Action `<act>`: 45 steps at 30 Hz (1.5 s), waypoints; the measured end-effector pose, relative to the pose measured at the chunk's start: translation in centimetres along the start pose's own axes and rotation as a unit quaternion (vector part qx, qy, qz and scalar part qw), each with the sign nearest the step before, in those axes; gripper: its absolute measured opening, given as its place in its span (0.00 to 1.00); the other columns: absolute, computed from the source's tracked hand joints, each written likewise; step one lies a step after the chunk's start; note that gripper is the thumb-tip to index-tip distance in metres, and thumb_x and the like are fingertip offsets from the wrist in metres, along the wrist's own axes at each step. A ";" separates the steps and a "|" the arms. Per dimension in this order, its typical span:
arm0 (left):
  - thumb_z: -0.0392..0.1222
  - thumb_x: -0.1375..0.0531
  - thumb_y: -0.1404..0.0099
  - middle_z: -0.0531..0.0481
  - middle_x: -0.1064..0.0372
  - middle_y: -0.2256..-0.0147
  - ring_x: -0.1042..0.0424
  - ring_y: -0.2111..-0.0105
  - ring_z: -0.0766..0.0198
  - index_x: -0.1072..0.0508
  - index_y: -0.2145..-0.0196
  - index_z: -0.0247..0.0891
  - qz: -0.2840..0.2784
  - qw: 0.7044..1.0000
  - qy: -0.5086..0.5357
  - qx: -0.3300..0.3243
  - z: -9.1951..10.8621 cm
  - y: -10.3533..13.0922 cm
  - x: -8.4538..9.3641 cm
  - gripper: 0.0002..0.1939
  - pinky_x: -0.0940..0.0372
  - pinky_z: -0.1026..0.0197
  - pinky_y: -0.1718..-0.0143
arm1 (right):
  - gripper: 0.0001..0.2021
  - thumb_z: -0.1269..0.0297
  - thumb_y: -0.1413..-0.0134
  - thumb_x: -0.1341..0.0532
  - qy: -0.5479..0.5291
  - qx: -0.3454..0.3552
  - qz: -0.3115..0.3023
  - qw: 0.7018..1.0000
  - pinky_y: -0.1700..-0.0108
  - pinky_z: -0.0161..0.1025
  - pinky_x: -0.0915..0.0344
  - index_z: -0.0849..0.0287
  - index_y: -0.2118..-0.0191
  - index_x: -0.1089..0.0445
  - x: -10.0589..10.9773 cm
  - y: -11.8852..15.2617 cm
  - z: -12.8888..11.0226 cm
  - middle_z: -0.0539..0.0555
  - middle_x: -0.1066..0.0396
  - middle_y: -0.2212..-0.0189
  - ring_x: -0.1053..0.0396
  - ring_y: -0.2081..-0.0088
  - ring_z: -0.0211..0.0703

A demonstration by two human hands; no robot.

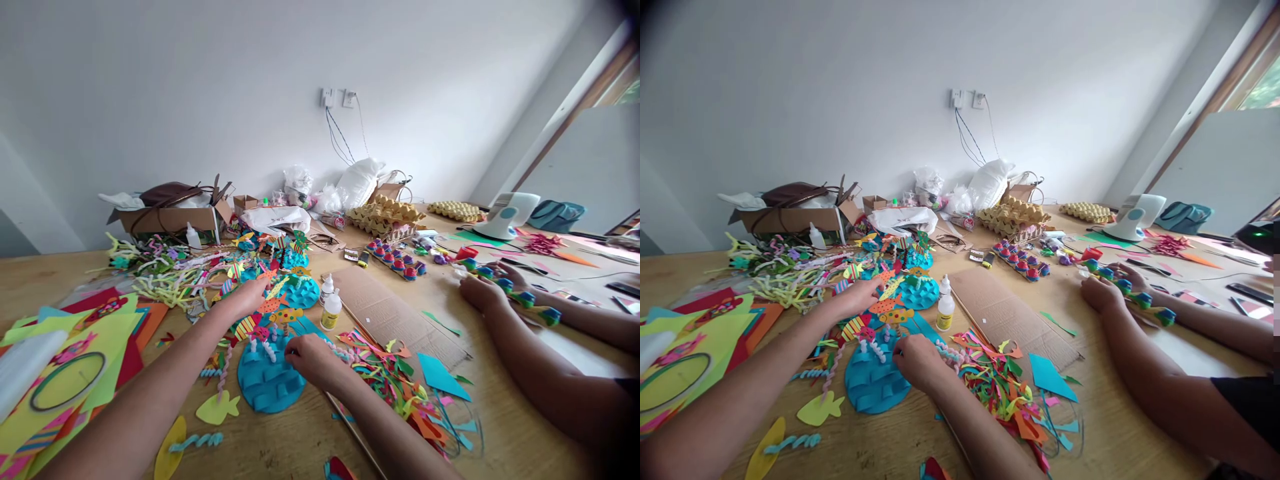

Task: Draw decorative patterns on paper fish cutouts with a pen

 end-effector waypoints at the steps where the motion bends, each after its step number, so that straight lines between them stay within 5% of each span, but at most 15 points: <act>1: 0.45 0.43 0.34 0.45 0.34 0.53 0.31 0.58 0.59 0.34 0.51 0.36 -0.001 1.000 -0.002 -0.002 0.1 0.0 0.0 0.16 0.32 0.51 0.59 | 0.13 0.68 0.49 0.45 0.000 0.001 0.000 1.000 0.64 0.33 0.41 0.53 0.62 0.24 0.0 0.0 -0.1 0.52 0.23 0.64 0.28 0.61 0.43; 34: 0.45 0.43 0.34 0.45 0.34 0.53 0.31 0.57 0.58 0.33 0.52 0.37 -0.022 0.998 -0.032 -0.051 -1.4 0.1 -0.9 0.15 0.33 0.51 0.58 | 0.15 0.67 0.46 0.47 0.081 -0.018 0.001 0.997 0.64 0.36 0.37 0.53 0.61 0.24 -0.1 -0.5 -0.9 0.57 0.24 0.63 0.27 0.61 0.48; 45: 0.45 0.43 0.34 0.46 0.34 0.53 0.31 0.57 0.58 0.33 0.52 0.36 -0.064 0.995 -0.054 -0.050 -0.5 0.8 -0.1 0.15 0.33 0.51 0.58 | 0.20 0.70 0.47 0.48 0.135 -0.001 -0.008 0.991 0.66 0.39 0.34 0.45 0.52 0.29 -0.8 -0.7 -0.5 0.58 0.23 0.63 0.25 0.62 0.52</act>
Point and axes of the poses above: each hand's wrist, its own y-axis away from the middle knuckle, its own x-axis out of the back of the hand, z = x × y, the point moved 3 cm from there along -y, towards the middle knuckle
